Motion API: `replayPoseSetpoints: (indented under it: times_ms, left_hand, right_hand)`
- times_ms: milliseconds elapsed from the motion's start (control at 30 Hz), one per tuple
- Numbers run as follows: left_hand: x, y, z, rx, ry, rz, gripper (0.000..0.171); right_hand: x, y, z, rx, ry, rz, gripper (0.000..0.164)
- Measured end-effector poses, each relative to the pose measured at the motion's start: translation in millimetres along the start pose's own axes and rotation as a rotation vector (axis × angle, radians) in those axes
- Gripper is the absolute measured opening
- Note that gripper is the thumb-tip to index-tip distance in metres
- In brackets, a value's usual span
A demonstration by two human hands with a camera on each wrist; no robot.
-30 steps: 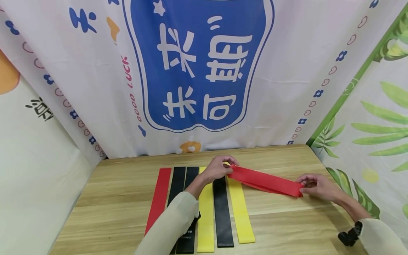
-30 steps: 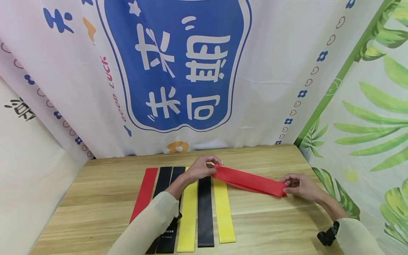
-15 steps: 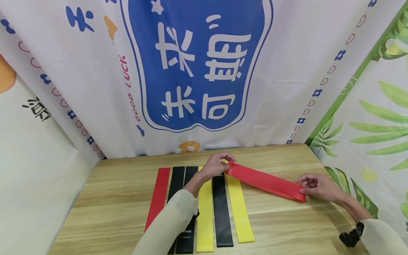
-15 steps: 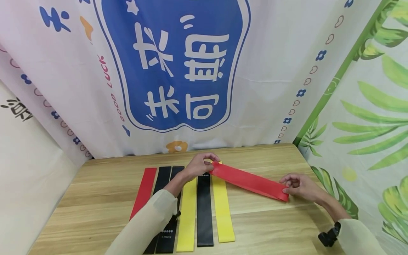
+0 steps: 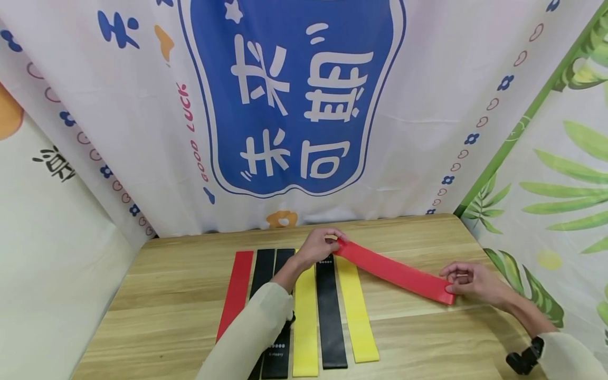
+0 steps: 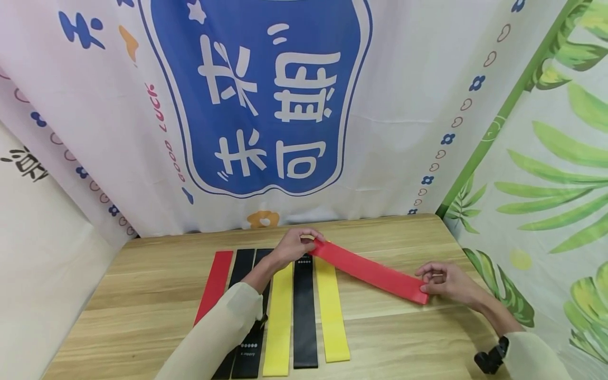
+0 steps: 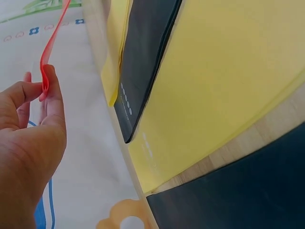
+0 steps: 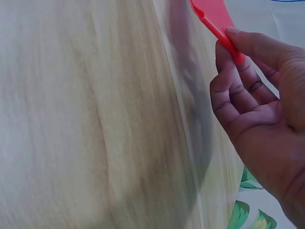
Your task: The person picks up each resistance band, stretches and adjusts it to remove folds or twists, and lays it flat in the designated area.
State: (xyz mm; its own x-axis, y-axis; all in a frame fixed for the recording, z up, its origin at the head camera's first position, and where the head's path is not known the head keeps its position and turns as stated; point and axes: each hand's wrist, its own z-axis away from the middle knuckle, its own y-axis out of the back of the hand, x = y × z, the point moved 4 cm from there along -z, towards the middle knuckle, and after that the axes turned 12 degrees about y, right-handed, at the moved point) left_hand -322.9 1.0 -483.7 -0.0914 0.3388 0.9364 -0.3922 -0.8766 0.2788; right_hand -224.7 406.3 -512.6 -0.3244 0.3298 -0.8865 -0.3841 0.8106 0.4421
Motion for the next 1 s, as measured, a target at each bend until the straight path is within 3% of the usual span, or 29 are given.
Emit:
replayPoseSetpoints:
  times_ms: [333, 767, 1000]
  left_hand:
    - [0.7, -1.3, -4.6, 0.052, 0.019, -0.015, 0.023]
    - [0.8, -6.8, -10.1, 0.047, 0.013, -0.012, 0.023]
    - [0.3, -8.2, -14.3, 0.099, 0.007, 0.073, 0.023]
  right_hand:
    - [-1, -3, 5, -0.007, -0.017, -0.022, 0.036]
    - [-3, -15, 10, -0.129, -0.007, -0.105, 0.037]
    - [-9, -28, 8, -0.213, 0.066, -0.231, 0.035]
